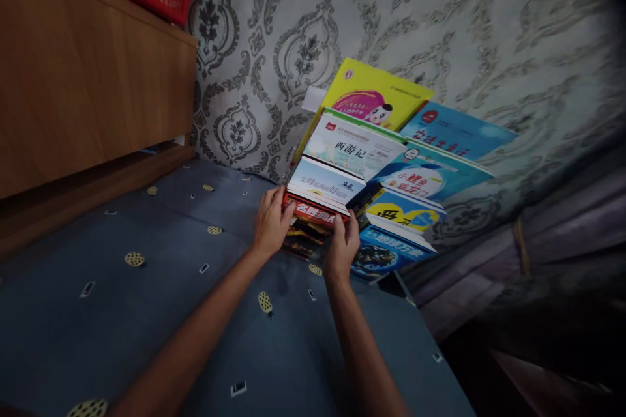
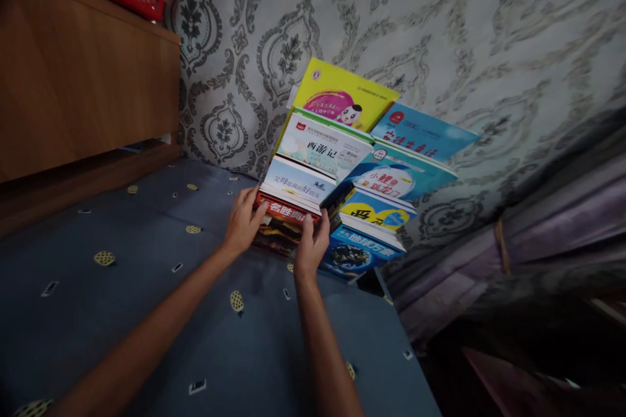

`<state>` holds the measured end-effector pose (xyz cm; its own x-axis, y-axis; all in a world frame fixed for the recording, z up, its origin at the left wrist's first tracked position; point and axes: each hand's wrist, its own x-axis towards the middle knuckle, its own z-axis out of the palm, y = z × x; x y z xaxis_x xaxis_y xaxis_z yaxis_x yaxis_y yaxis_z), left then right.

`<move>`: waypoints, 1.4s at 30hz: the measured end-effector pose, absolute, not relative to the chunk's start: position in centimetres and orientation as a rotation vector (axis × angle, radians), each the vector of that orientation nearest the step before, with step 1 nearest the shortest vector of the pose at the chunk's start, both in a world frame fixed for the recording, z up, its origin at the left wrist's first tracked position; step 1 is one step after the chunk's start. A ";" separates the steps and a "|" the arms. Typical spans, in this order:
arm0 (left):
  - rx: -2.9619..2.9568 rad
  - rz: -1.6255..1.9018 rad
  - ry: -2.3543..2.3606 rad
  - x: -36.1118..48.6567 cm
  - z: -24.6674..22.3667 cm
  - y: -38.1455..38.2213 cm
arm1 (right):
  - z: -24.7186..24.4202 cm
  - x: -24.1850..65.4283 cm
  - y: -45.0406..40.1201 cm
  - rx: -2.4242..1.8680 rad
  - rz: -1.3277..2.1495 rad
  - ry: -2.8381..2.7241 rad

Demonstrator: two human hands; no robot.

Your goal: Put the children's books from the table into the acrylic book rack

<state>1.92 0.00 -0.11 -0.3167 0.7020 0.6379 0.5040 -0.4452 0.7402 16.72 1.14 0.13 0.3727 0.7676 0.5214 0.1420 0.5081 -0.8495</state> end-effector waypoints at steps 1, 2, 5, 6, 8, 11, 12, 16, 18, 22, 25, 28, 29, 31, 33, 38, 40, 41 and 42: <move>1.731 1.879 1.536 1.9 -0.1 0.2 | 0.3 16.7 1.4 -0.982 0.523 -1.136; 1.732 1.890 1.515 2.0 -0.2 0.3 | 0.3 16.8 1.7 -0.981 0.541 -1.130; 1.751 1.888 1.456 1.9 -0.3 0.8 | 0.2 16.9 2.4 -0.991 0.537 -1.165; 1.756 1.883 1.437 1.8 -0.4 1.0 | 0.1 16.9 2.5 -0.992 0.524 -1.183; 1.758 1.879 1.402 1.6 -0.4 1.1 | -0.1 16.8 2.5 -0.981 0.514 -1.210; 1.744 1.882 1.370 1.4 -0.4 1.2 | 0.0 16.4 2.4 -0.959 0.525 -1.212; 1.738 1.882 1.366 1.4 -0.4 1.2 | 0.0 16.3 2.3 -0.952 0.535 -1.211; 1.712 1.889 1.365 1.6 -0.3 1.1 | 0.7 16.2 2.3 -0.933 0.622 -1.194; 1.698 1.902 1.356 1.6 -0.3 1.1 | 1.1 16.3 2.3 -0.944 0.660 -1.178; 1.687 1.907 1.333 1.6 -0.3 1.1 | 1.4 16.5 2.3 -0.959 0.655 -1.177; 1.694 1.894 1.323 1.5 -0.3 1.1 | 1.3 16.5 2.4 -0.939 0.673 -1.175; 1.698 1.893 1.318 1.5 -0.3 1.2 | 1.2 16.5 2.4 -0.938 0.682 -1.174; 1.696 1.894 1.322 1.5 -0.3 1.2 | 1.2 16.5 2.3 -0.940 0.681 -1.178; 1.690 1.896 1.332 1.6 -0.4 1.2 | 1.2 16.5 2.3 -0.941 0.674 -1.182; 1.691 1.898 1.328 1.7 -0.5 1.2 | 1.2 16.5 2.4 -0.937 0.668 -1.179; 1.701 1.901 1.285 1.8 -0.4 1.4 | 1.4 16.6 2.4 -0.956 0.692 -1.152; 1.685 1.906 1.282 1.8 -0.3 1.7 | 1.5 16.6 2.3 -0.956 0.707 -1.149; 1.677 1.904 1.281 1.8 -0.3 1.7 | 1.5 16.6 2.2 -0.953 0.711 -1.149; 1.674 1.900 1.278 1.7 -0.2 1.8 | 1.6 16.5 2.2 -0.951 0.713 -1.150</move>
